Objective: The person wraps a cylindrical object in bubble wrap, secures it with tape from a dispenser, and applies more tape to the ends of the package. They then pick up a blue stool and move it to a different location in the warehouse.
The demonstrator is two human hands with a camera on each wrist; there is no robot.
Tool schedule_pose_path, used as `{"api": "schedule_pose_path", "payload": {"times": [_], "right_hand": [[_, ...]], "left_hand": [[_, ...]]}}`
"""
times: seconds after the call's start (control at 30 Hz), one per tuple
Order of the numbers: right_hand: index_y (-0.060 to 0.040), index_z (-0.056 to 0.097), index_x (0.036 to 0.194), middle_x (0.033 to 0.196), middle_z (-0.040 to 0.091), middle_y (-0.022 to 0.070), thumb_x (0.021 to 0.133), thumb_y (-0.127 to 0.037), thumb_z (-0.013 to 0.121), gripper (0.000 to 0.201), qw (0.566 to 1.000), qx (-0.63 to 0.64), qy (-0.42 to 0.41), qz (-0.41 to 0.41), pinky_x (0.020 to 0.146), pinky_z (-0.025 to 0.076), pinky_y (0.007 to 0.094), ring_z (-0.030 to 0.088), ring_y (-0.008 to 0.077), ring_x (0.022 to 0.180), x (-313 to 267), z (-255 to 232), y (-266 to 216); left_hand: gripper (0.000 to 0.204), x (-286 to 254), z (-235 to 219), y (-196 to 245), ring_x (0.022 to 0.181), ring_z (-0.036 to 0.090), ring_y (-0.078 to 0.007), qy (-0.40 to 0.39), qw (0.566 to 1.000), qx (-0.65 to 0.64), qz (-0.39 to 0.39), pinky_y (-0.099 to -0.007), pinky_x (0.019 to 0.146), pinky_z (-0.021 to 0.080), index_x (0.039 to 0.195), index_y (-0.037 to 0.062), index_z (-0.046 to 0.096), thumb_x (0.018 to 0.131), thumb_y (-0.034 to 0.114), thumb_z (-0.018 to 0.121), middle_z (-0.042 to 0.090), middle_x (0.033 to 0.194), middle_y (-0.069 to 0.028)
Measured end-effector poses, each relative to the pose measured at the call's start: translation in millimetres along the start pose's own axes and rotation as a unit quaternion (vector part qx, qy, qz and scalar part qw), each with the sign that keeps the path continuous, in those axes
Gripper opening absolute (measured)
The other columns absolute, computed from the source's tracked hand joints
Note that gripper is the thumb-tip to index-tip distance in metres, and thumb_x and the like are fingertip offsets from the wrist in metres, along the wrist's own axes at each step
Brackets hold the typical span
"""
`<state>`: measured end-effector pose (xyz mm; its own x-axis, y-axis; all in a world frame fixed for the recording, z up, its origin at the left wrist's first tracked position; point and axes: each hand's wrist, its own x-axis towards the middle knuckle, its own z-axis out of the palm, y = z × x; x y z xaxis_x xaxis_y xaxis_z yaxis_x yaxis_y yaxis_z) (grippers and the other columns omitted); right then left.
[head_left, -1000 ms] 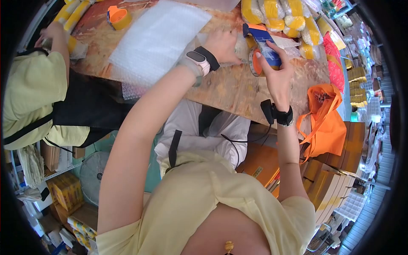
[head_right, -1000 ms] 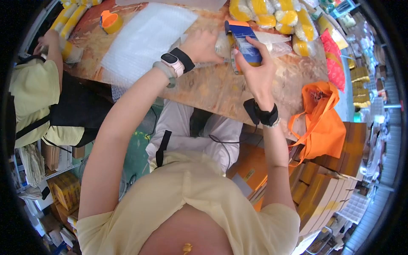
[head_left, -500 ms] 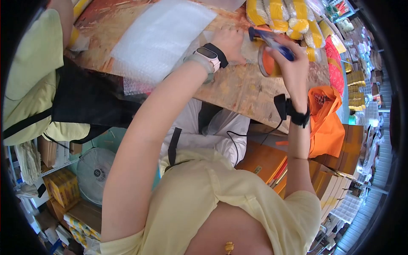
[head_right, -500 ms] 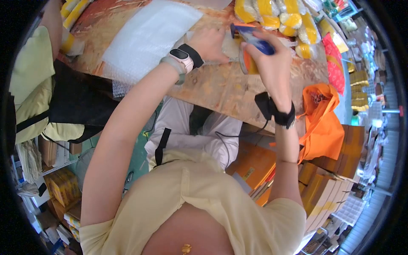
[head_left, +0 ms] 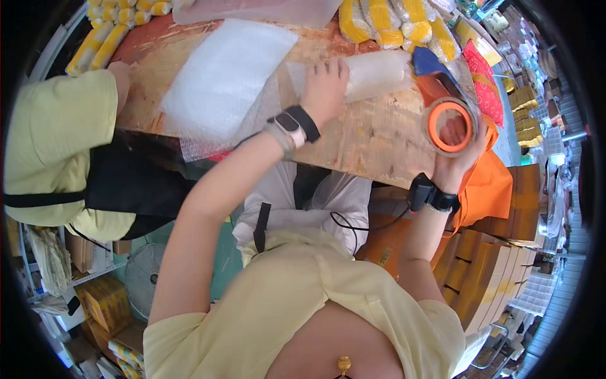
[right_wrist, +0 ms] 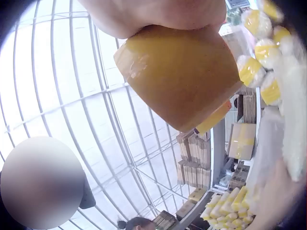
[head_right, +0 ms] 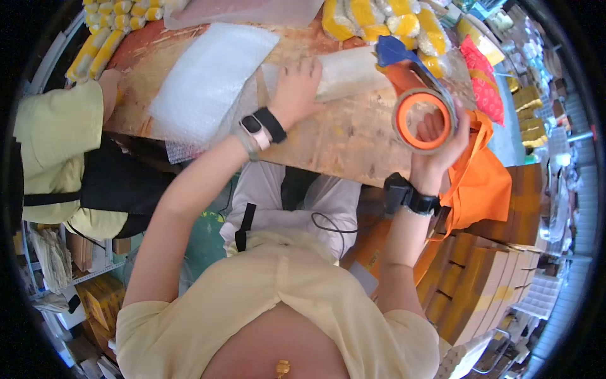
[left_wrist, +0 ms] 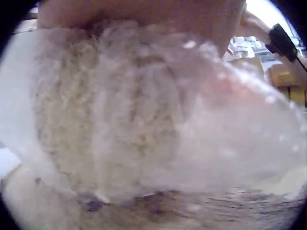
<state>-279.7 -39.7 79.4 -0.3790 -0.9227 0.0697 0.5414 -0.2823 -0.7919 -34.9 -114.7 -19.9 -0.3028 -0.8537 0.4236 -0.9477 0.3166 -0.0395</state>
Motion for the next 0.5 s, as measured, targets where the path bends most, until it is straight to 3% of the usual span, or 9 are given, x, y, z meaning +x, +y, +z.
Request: {"api": "schedule_pose_path", "payload": {"times": [0.03, 0.07, 0.1, 0.17, 0.27, 0.3, 0.4, 0.5], "right_hand": [[-0.0114, 0.062, 0.088, 0.062, 0.044, -0.0049, 0.094, -0.036, 0.057, 0.025, 0.994, 0.036, -0.096, 0.044, 0.043, 0.022, 0.0199, 0.038, 0.0067, 0.051, 0.8, 6.1, 1.7], [-0.0133, 0.057, 0.082, 0.056, 0.03, -0.0074, 0.096, -0.034, 0.054, 0.025, 0.996, 0.028, 0.062, 0.06, 0.042, 0.018, 0.0224, 0.027, 0.005, 0.046, 1.0, 17.0, 9.6], [-0.0132, 0.057, 0.083, 0.055, 0.029, -0.0079, 0.097, -0.032, 0.054, 0.023, 0.99, 0.088, -0.069, 0.09, 0.042, 0.017, 0.0229, 0.026, 0.0047, 0.046, 11.0, -2.6, 18.7], [-0.0136, 0.059, 0.086, 0.056, 0.03, -0.0077, 0.096, -0.031, 0.055, 0.021, 0.989, 0.086, -0.078, 0.088, 0.042, 0.017, 0.0234, 0.026, 0.005, 0.046, 18.5, -11.7, 33.0], [-0.0111, 0.053, 0.079, 0.057, 0.029, -0.0066, 0.099, -0.033, 0.051, 0.029, 0.995, -0.009, 0.061, 0.08, 0.042, 0.017, 0.0226, 0.025, 0.005, 0.046, 8.4, 21.7, 38.6], [-0.0121, 0.055, 0.083, 0.057, 0.03, -0.0069, 0.097, -0.032, 0.053, 0.025, 0.995, 0.001, 0.048, 0.086, 0.042, 0.017, 0.0229, 0.025, 0.0051, 0.046, 12.2, 19.2, 42.2], [-0.0122, 0.06, 0.09, 0.057, 0.033, -0.0064, 0.095, -0.028, 0.055, 0.017, 0.992, 0.043, 0.022, 0.114, 0.043, 0.02, 0.0229, 0.027, 0.0057, 0.047, 20.7, 10.3, 53.3], [-0.0075, 0.06, 0.093, 0.061, 0.037, -0.0055, 0.096, -0.023, 0.054, 0.017, 0.918, 0.297, -0.143, 0.22, 0.045, 0.029, 0.02, 0.033, 0.0041, 0.05, 35.1, -25.5, 66.2]], "left_hand": [[0.091, -3.3, 2.7, 3.9, 0.108, 0.053, -0.0331, 0.019, 1.0, 0.022, 0.005, -0.0464, 0.089, 0.045, 0.135, -0.001, 0.044, 0.066, 0.044, 0.083, 0.054, 0.118, -0.0168], [0.092, -6.2, 6.0, 7.3, 0.108, 0.053, -0.0326, 0.038, 0.998, 0.042, 0.01, -0.0466, 0.09, 0.044, 0.136, -0.001, 0.043, 0.066, 0.044, 0.083, 0.054, 0.117, -0.0164], [0.092, -7.3, 7.8, 9.3, 0.108, 0.052, -0.0322, 0.058, 0.996, 0.062, 0.013, -0.0467, 0.091, 0.044, 0.137, -0.0011, 0.043, 0.067, 0.043, 0.083, 0.054, 0.117, -0.016], [0.092, -9.3, 5.2, 8.2, 0.11, 0.051, -0.0318, 0.056, 0.997, 0.048, 0.015, -0.048, 0.095, 0.042, 0.138, -0.001, 0.042, 0.068, 0.042, 0.082, 0.053, 0.12, -0.0166], [0.091, -12.0, 6.6, 11.6, 0.116, 0.05, -0.0314, 0.067, 0.995, 0.076, 0.005, -0.0503, 0.1, 0.04, 0.14, -0.0009, 0.042, 0.069, 0.042, 0.081, 0.052, 0.126, -0.0176], [0.091, -13.4, 5.4, 12.9, 0.118, 0.049, -0.0313, 0.072, 0.993, 0.093, 0.001, -0.0512, 0.101, 0.039, 0.14, -0.0008, 0.042, 0.07, 0.042, 0.081, 0.051, 0.129, -0.018], [0.082, -20.4, -0.7, 13.1, 0.127, 0.046, -0.0309, 0.085, 0.995, 0.021, 0.043, -0.0534, 0.103, 0.038, 0.137, -0.0017, 0.044, 0.074, 0.04, 0.079, 0.049, 0.135, -0.0185], [0.063, -22.4, -15.6, 12.1, 0.126, 0.049, -0.0311, 0.126, 0.965, -0.228, -0.015, -0.0522, 0.104, 0.038, 0.132, 0.0009, 0.048, 0.084, 0.034, 0.072, 0.053, 0.131, -0.0176]]}}
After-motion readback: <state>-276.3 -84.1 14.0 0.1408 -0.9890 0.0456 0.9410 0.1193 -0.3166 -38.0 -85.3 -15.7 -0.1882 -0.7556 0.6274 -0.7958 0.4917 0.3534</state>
